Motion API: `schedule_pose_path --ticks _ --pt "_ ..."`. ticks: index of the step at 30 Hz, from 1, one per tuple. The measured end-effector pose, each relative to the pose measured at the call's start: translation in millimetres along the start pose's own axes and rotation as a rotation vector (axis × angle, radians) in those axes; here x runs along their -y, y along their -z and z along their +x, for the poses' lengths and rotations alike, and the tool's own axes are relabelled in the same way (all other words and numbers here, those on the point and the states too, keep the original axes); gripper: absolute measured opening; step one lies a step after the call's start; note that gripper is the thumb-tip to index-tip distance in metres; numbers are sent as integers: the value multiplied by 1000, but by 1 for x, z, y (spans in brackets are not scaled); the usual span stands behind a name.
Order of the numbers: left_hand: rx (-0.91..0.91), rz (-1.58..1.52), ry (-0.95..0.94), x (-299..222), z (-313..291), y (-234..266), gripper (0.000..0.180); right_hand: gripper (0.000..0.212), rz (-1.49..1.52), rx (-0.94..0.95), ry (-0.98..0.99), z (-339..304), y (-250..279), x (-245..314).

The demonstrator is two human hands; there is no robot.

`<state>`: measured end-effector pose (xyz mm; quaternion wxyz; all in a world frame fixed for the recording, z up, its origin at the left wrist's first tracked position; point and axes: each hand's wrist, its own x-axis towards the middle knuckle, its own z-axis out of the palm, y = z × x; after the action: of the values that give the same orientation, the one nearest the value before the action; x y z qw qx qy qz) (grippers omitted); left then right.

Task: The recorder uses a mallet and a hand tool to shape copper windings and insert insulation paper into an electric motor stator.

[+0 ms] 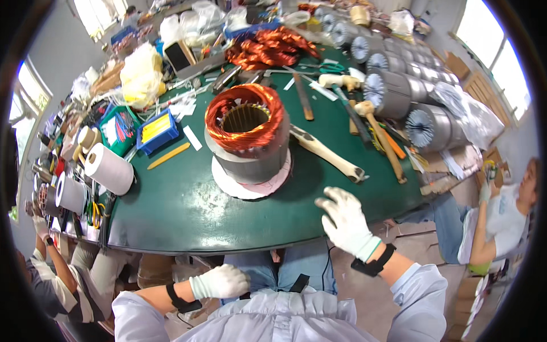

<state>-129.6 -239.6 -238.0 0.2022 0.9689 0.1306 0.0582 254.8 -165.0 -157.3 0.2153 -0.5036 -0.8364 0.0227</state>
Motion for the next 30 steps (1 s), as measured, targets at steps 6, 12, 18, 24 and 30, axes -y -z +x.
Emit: schedule_pose_path --ticks 6,12,18,24,30 --pt "-302 124 129 -28 -22 131 16 27 202 295 211 -58 69 11" --pt "-126 570 266 19 -50 211 11 35 493 529 -218 9 127 24" --pt "-522 293 690 120 -7 195 21 43 125 155 -216 55 20 -31" --pt "-903 -500 762 188 60 140 49 62 1135 12 -675 110 -42 -5" --pt "-1123 -675 932 258 83 91 39 46 1510 137 -493 185 -37 4"
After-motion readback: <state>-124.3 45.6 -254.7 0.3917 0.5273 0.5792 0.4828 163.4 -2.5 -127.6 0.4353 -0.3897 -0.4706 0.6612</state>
